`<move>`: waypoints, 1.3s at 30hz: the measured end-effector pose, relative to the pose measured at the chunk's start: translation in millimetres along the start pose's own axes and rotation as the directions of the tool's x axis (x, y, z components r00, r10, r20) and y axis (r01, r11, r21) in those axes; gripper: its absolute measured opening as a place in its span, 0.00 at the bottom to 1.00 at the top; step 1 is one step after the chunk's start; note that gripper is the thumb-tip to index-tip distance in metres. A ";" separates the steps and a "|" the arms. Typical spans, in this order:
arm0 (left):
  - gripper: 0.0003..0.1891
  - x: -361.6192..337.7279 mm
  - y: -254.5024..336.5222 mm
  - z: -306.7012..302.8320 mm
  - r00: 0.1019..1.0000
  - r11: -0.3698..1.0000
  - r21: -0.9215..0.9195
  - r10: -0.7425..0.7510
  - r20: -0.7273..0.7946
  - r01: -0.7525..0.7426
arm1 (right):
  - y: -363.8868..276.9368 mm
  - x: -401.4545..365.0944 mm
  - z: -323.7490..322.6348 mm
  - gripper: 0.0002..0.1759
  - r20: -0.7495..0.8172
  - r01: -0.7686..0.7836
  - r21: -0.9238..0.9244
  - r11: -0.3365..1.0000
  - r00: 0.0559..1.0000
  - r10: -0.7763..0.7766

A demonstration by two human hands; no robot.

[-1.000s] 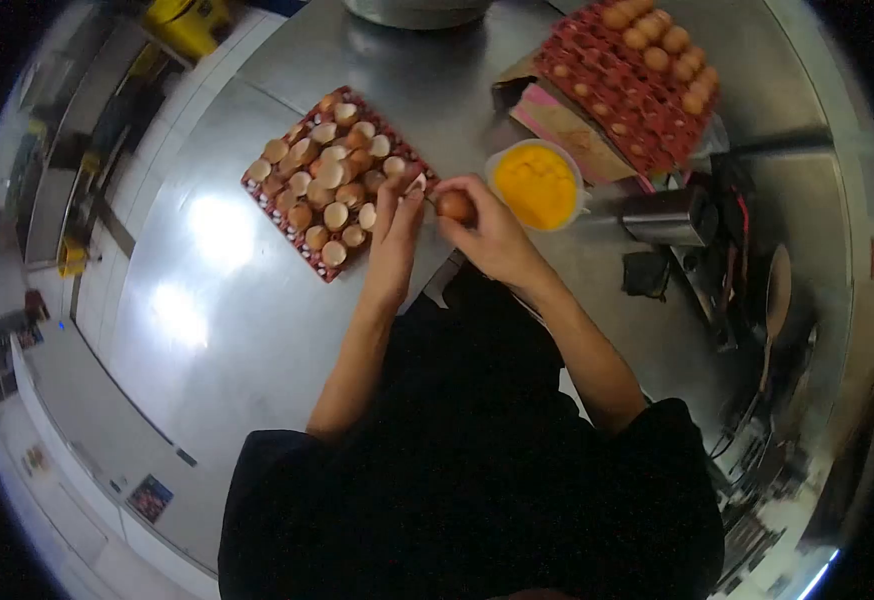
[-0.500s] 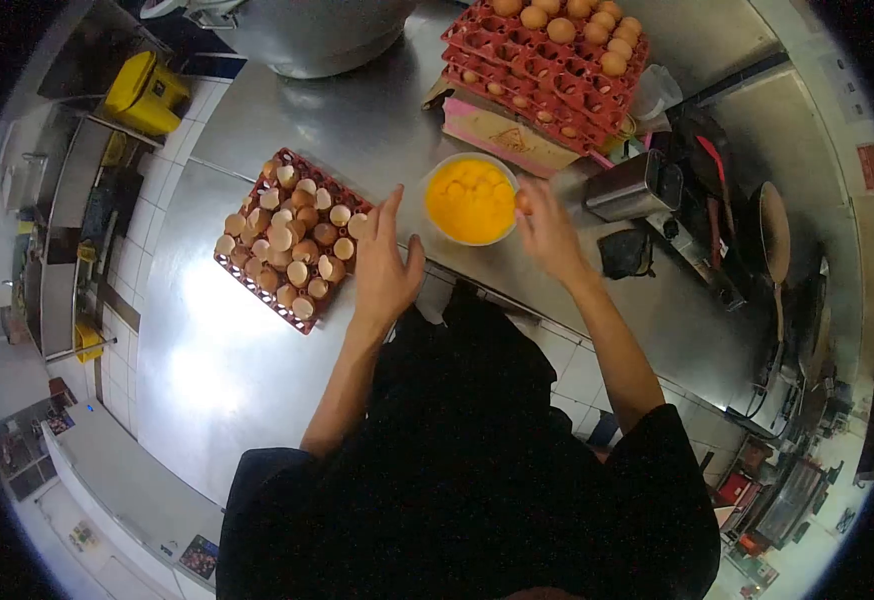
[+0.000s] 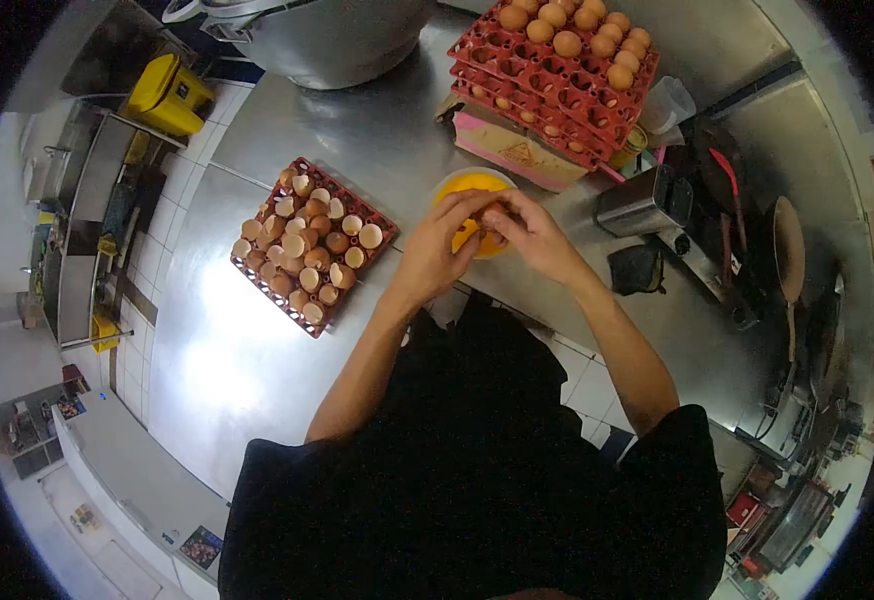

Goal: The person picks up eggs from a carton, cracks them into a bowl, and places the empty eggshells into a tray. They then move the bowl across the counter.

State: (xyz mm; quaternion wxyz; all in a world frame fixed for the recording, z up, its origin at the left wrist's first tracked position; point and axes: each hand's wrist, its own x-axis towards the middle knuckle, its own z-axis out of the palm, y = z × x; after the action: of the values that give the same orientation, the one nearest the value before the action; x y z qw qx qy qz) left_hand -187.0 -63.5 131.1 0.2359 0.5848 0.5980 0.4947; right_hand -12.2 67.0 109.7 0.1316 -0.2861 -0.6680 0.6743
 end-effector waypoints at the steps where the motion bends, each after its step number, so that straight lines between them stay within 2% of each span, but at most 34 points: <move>1: 0.26 1.9 -3.7 -4.1 0.999 1.000 0.016 0.001 0.034 -0.001 | 1.3 4.4 -3.9 0.26 0.000 0.008 -0.001 1.000 1.000 -0.008; 3: 0.24 1.6 -8.6 -6.7 0.998 0.999 0.034 -0.002 0.065 0.000 | 1.4 9.1 -6.9 0.23 0.105 0.011 0.032 0.999 0.994 -0.014; 4: 0.23 1.0 -10.9 -7.4 0.997 0.999 -0.004 -0.045 0.056 0.045 | 4.4 11.8 -6.8 0.23 0.108 0.012 0.031 0.999 0.994 -0.016; 6: 0.23 2.1 -10.4 -8.9 0.995 0.995 -0.038 -0.089 0.045 0.091 | 4.9 15.3 -3.5 0.21 0.064 0.068 -0.122 0.990 0.996 -0.061; 7: 0.22 2.9 -9.6 -8.1 0.996 0.996 -0.013 -0.082 0.041 0.083 | 3.8 15.8 -6.2 0.21 0.066 0.070 -0.122 0.990 0.996 -0.062; 9: 0.22 5.2 -8.7 -7.0 0.997 0.997 0.013 -0.075 0.034 0.074 | -19.8 16.6 -8.0 0.17 0.173 0.108 -0.326 0.939 0.983 -0.053; 16: 0.20 7.8 -18.2 -1.5 0.996 0.993 0.082 -0.091 0.013 0.090 | -24.8 21.6 -9.4 0.19 0.174 0.178 -0.380 0.908 0.977 -0.119; 18: 0.20 8.7 -18.6 -1.2 0.998 0.991 0.118 -0.068 0.008 0.067 | -18.3 25.7 -9.6 0.20 0.175 0.185 -0.468 0.864 0.978 -0.115; 20: 0.20 9.5 -18.1 -0.9 0.994 0.994 0.021 -0.112 0.009 0.112 | -16.1 28.9 -10.0 0.21 0.179 0.199 -0.489 0.849 0.976 -0.126; 23: 0.20 11.1 -16.1 -0.2 0.989 0.989 -0.014 -0.148 0.003 0.148 | -17.4 31.0 -9.1 0.20 0.170 0.201 -0.510 0.836 0.977 -0.131; 28: 0.21 12.4 -18.0 -2.3 0.993 0.992 0.045 -0.118 -0.013 0.119 | -23.6 31.0 -7.2 0.20 0.175 0.139 -0.470 0.872 0.983 -0.063; 33: 0.21 11.5 -22.6 0.4 0.994 0.992 0.048 -0.112 -0.017 0.113 | -9.8 35.3 -9.7 0.20 0.193 0.253 -0.548 0.797 0.966 -0.174; 36: 0.20 12.0 -21.2 0.6 0.993 0.991 0.059 -0.120 -0.023 0.121 | -8.3 35.3 -7.3 0.21 0.181 0.289 -0.522 0.802 0.957 -0.227; 37: 0.20 12.3 -20.7 0.0 0.994 0.992 0.059 -0.110 -0.024 0.111 | -9.9 34.7 -8.2 0.21 0.183 0.291 -0.521 0.802 0.956 -0.227; 39: 0.21 13.0 -20.9 0.0 0.994 0.993 0.061 -0.101 -0.028 0.103 | -24.5 31.8 -8.2 0.21 0.198 0.214 -0.532 0.819 0.972 -0.125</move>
State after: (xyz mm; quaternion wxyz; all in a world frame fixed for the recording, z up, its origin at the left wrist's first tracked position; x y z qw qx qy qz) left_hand -199.4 -47.7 116.8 0.2352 0.5544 0.6450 0.4704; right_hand -38.2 93.4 127.4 0.0516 -0.1982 -0.8642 0.4596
